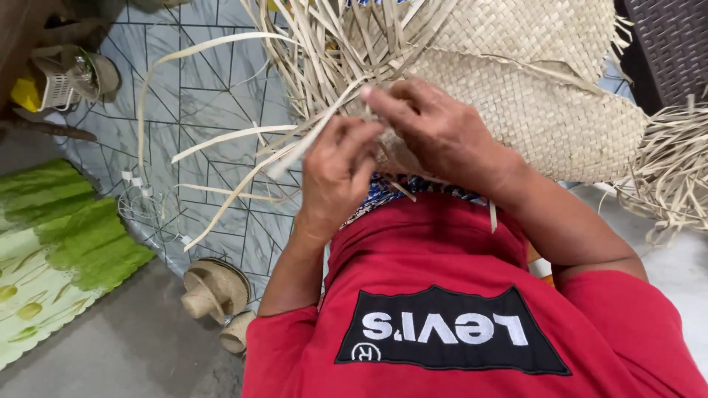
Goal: Weaving and finishing the edges of a mat or hat using dried plant fibers by tucking in loose strands.
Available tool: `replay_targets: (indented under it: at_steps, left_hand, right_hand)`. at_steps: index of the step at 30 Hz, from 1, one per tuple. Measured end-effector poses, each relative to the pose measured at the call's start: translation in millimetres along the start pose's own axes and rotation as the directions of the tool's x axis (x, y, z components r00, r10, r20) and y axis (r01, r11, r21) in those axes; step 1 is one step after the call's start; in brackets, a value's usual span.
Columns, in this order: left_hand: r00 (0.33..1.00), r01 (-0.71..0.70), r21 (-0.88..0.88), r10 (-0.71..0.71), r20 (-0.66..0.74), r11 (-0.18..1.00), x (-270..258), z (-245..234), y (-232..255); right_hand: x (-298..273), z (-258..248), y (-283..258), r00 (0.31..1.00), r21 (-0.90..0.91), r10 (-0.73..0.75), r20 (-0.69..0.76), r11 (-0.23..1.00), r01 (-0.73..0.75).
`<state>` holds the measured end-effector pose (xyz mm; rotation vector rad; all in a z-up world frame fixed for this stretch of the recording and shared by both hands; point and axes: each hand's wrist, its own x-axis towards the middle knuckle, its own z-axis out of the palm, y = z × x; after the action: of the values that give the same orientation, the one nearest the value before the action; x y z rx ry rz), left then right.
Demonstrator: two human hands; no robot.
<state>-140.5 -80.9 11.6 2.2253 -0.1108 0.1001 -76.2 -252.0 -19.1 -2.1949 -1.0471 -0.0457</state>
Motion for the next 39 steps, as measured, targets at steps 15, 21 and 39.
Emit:
replay_targets:
  at_steps: [15, 21, 39]
  left_hand:
    - [0.958, -0.090, 0.310, 0.168, -0.234, 0.947, 6, 1, -12]
    - [0.959, -0.072, 0.381, 0.169, -0.227, 0.922, 15, -1, -7]
    - [0.969, -0.052, 0.322, 0.126, -0.212, 0.945, 18, 2, -23]
  right_hand:
    - [-25, 5, -3, 0.981, 0.190, -0.058, -0.184, 0.977, 0.093]
    - [-27, -2, -6, 0.984, 0.161, -0.080, -0.158, 0.981, 0.105]
    - [-24, -10, -6, 0.989, 0.053, -0.113, -0.097, 0.992, 0.118]
